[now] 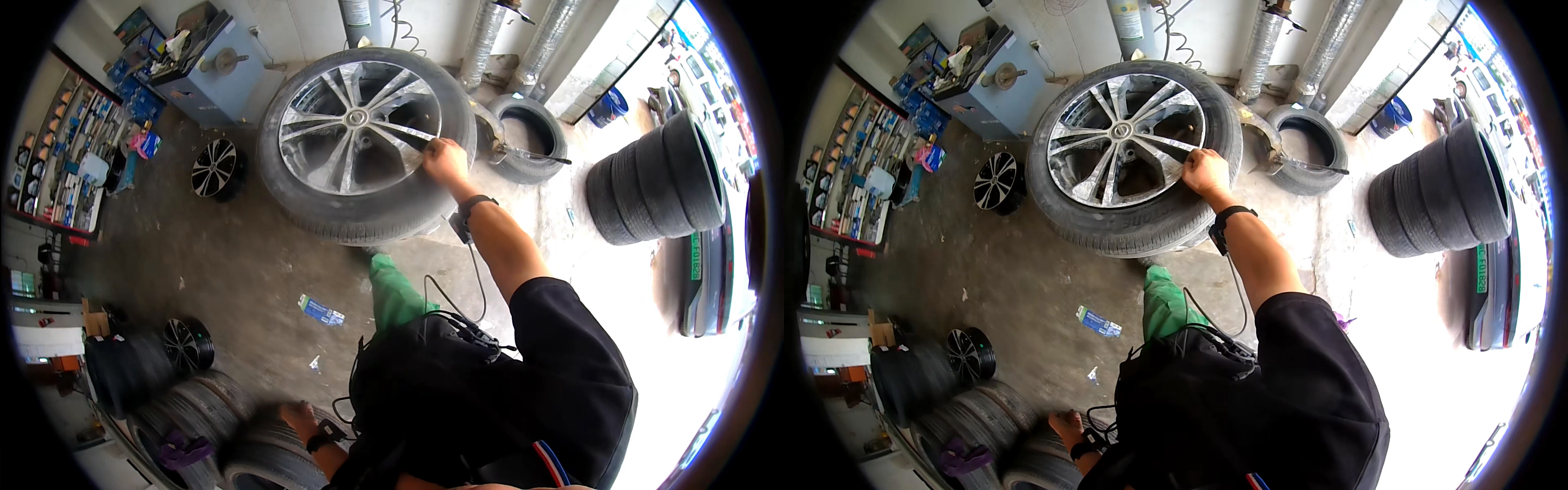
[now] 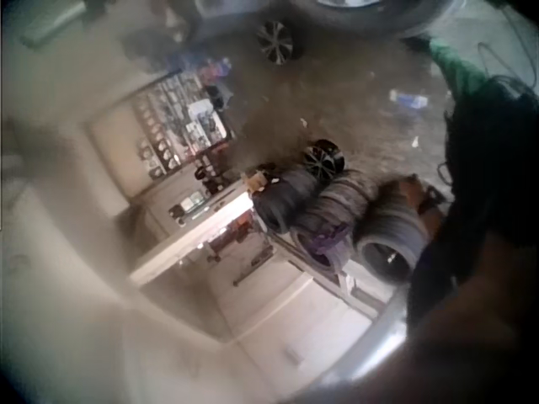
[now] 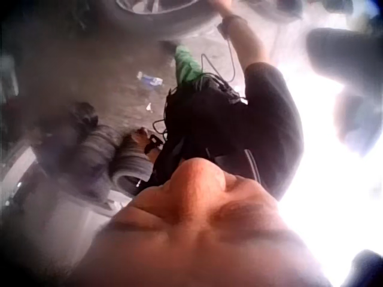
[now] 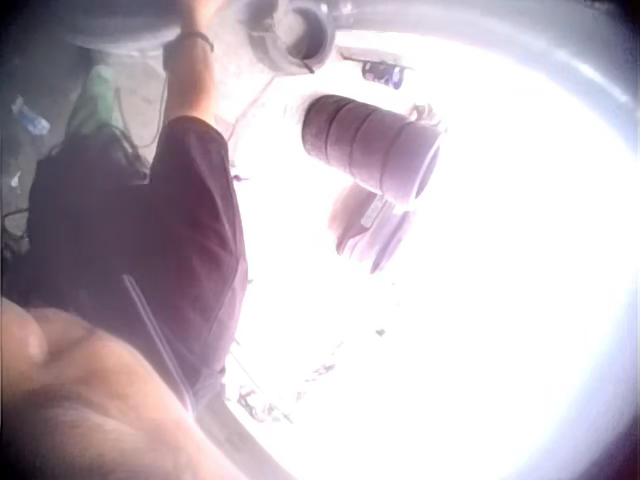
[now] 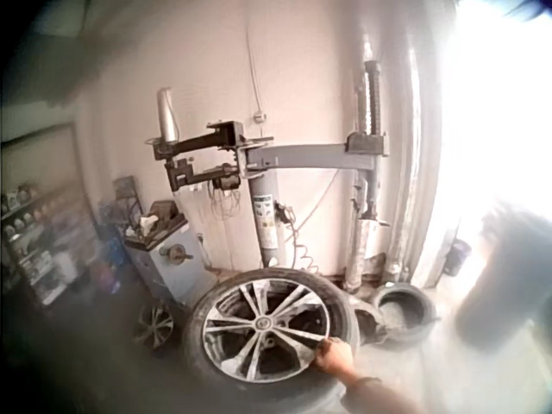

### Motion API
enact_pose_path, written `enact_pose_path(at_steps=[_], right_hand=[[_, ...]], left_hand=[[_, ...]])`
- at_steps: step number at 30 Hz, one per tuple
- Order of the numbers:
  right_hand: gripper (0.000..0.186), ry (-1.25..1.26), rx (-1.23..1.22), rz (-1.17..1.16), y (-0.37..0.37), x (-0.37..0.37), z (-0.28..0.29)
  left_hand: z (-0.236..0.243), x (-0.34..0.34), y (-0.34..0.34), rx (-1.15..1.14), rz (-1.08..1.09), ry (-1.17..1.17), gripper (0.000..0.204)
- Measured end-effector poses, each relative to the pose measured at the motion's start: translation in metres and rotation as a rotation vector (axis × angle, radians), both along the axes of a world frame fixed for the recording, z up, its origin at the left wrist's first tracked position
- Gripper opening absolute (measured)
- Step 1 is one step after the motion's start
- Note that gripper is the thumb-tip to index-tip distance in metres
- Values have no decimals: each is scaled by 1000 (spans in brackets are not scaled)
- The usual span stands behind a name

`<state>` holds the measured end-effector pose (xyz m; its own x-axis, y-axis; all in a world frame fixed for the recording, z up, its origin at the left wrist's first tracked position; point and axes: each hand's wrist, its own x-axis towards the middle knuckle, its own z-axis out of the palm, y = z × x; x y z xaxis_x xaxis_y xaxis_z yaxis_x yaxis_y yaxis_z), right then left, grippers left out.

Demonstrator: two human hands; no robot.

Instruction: The person places a wheel rim onto a tire changing machine and uses a pry bar to mount the tire bead over the rim as the machine rotates. They then clean the rim using a brush and apply lubricant from a container to the tire.

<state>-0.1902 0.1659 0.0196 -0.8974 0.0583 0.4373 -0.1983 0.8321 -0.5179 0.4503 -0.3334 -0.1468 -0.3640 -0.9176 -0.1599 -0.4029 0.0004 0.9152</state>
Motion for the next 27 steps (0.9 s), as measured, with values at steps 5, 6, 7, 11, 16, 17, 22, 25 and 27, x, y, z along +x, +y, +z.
enact_pose_path(at_steps=[5, 6, 7, 11, 16, 17, 22, 25, 27], right_hand=[[22, -115, 56, 0, 0, 4, 7], [22, -124, 46, 5, -3, 3, 6], [23, -135, 47, 16, -1, 5, 8], [22, -137, 38, 15, 0, 4, 12], [21, -134, 48, 5, 7, 5, 10], [21, -137, 31, 13, 0, 3, 11], [20, -124, 10, 21, -1, 0, 10], [20, -119, 20, 9, 8, 5, 10], [19, -110, 20, 13, 10, 5, 10]], left_hand=[[25, 2, 9, -108, -263, -108, 29], [25, 6, 3, -99, -267, -114, 27], [28, 8, 4, -25, -206, -113, 24], [28, 9, 9, -135, -253, -195, 21], [16, -3, 21, -77, -195, -189, 19], [10, 5, 15, -168, -257, -234, 18], [6, 14, -5, -60, -408, -335, 9], [36, -14, 21, 270, -202, -155, 17], [55, -37, 42, 316, -107, -95, 27]])
